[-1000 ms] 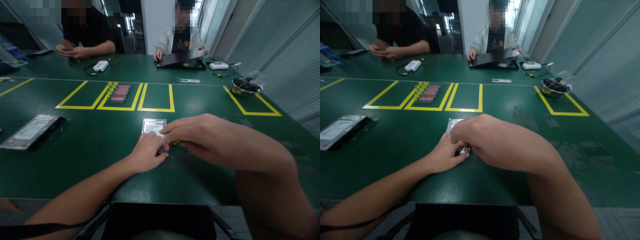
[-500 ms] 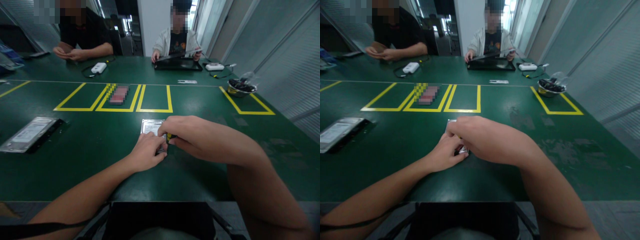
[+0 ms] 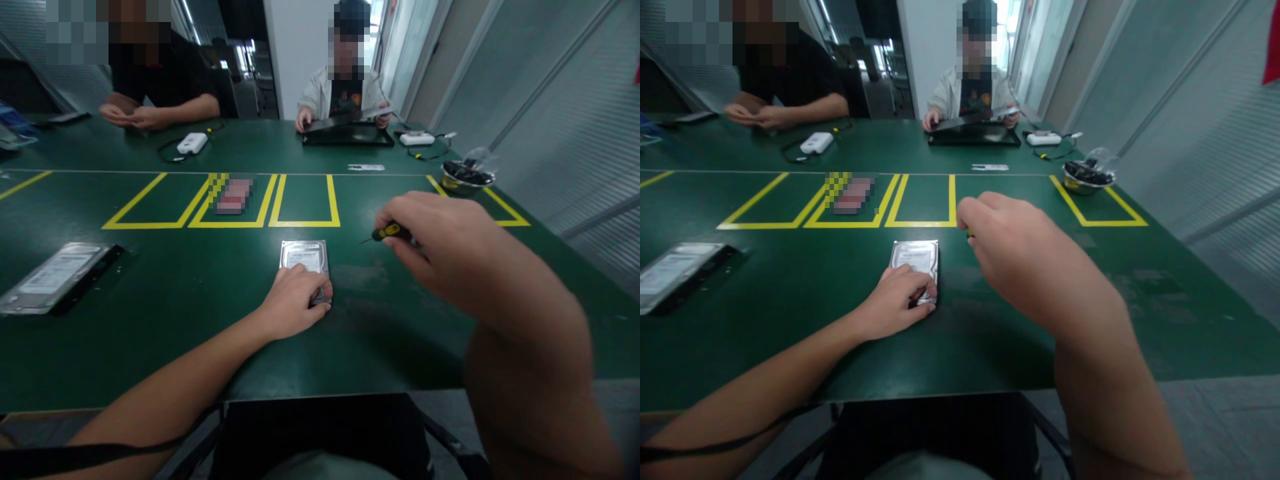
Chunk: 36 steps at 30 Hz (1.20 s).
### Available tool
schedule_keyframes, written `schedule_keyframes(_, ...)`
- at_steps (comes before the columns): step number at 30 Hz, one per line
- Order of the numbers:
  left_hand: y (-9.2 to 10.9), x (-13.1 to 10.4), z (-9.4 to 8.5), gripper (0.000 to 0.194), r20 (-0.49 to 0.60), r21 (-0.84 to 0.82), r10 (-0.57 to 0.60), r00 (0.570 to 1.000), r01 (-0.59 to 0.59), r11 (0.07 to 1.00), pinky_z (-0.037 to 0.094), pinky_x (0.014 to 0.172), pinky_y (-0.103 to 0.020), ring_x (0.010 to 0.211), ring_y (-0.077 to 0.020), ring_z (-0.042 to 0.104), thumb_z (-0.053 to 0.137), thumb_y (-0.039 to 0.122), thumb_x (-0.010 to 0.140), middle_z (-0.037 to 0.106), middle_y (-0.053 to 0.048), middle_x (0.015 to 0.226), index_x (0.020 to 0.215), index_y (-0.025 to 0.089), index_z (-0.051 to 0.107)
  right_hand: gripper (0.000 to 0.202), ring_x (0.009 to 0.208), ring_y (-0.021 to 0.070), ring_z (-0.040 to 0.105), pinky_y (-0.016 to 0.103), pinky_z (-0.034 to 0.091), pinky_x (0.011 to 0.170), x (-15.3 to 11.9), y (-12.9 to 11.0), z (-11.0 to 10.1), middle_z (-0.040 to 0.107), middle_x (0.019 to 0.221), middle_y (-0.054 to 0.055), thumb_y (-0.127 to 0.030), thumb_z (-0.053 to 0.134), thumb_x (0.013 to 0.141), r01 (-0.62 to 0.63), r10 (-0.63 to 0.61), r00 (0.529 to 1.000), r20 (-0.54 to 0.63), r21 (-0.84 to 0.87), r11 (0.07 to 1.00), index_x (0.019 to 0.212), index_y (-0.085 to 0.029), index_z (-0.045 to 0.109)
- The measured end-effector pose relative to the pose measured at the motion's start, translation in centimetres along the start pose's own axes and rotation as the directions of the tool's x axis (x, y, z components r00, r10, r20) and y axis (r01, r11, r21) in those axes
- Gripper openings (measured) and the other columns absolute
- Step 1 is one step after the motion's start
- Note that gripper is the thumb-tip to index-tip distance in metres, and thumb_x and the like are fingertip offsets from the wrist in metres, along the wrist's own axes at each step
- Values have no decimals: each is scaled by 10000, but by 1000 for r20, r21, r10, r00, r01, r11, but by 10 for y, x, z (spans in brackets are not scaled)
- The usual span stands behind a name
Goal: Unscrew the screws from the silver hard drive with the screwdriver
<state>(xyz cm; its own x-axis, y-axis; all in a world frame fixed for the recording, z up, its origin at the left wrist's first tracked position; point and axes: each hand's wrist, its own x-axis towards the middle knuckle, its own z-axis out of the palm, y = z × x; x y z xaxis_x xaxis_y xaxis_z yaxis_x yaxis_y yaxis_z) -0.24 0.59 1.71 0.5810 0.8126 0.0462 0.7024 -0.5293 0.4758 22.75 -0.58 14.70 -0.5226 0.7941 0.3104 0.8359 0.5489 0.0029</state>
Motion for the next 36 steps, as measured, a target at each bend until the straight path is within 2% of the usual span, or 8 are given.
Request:
schedule_keyframes(6, 1, 0, -2, 141, 21, 0, -2, 1000, 2, 1000, 294, 779, -349, 879, -211, 503, 645, 299, 789, 598, 19, 782, 898, 228, 589, 183, 726, 167, 558, 283, 313, 572, -8, -13, 56, 600, 965, 85, -69, 418, 892, -263, 275, 961, 19, -245, 933, 984, -169, 541)
schedule_keyframes(14, 7, 1, -10, 255, 66, 14, -21, 998, 21, 1000, 333, 774, -352, 876, -218, 513, 673, 377, 772, 594, 8, 837, 893, 212, 519, 146, 757, 184, 625, 267, 345, 533, -15, -21, 116, 549, 1023, 83, -140, 399, 930, -294, 326, 943, 65, -298, 908, 1001, -189, 517)
schedule_keyframes(20, 7, 7, -13, 242, -32, -38, -78, 996, 77, 996, 391, 710, -327, 772, -180, 516, 626, 391, 827, 575, 6, 827, 888, 210, 478, 139, 775, 190, 656, 260, 413, 532, -14, -13, 127, 516, 1089, 98, -222, 441, 938, -317, 359, 914, 189, -220, 923, 1044, -187, 524)
schedule_keyframes(23, 8, 11, -12, 270, -194, 77, -105, 975, 122, 990, 434, 827, -378, 943, -228, 519, 631, 397, 824, 580, -53, 998, 956, 196, 507, 159, 780, 204, 666, 271, 440, 540, -14, -6, 129, 508, 1088, 100, -247, 450, 939, -328, 373, 900, 224, -216, 920, 1061, -183, 531)
schedule_keyframes(25, 10, 14, -12, 437, -242, 170, -138, 960, 182, 968, 438, 901, -444, 1065, -285, 487, 636, 487, 813, 555, -102, 1128, 1112, 190, 522, 168, 798, 211, 669, 275, 452, 549, -14, -3, 129, 501, 1096, 107, -239, 435, 943, -320, 367, 897, 246, -210, 924, 1068, -181, 532)
schedule_keyframes(29, 17, 23, -7, 864, -226, 276, -211, 951, 270, 922, 353, 1037, -613, 1329, -426, 304, 628, 664, 757, 340, -189, 1464, 1446, 229, 341, 187, 815, 211, 665, 279, 462, 569, -16, -2, 128, 486, 1110, 126, -229, 398, 958, -302, 347, 899, 266, -198, 933, 1081, -171, 527)
schedule_keyframes(32, 17, 30, -3, 941, -184, 302, -255, 949, 301, 904, 267, 1070, -706, 1430, -491, 103, 653, 643, 739, 124, -185, 1592, 1502, 267, 250, 192, 827, 214, 661, 280, 461, 575, -17, -3, 127, 481, 1118, 132, -227, 389, 959, -291, 337, 904, 264, -199, 936, 1077, -172, 530)
schedule_keyframes(36, 12, 34, -3, 958, -118, 315, -264, 957, 288, 904, 292, 1050, -725, 1454, -500, 32, 681, 541, 725, 55, -168, 1618, 1518, 298, 202, 187, 821, 217, 660, 281, 463, 569, -16, -3, 128, 488, 1098, 122, -203, 391, 948, -287, 328, 907, 264, -183, 940, 1061, -172, 537)
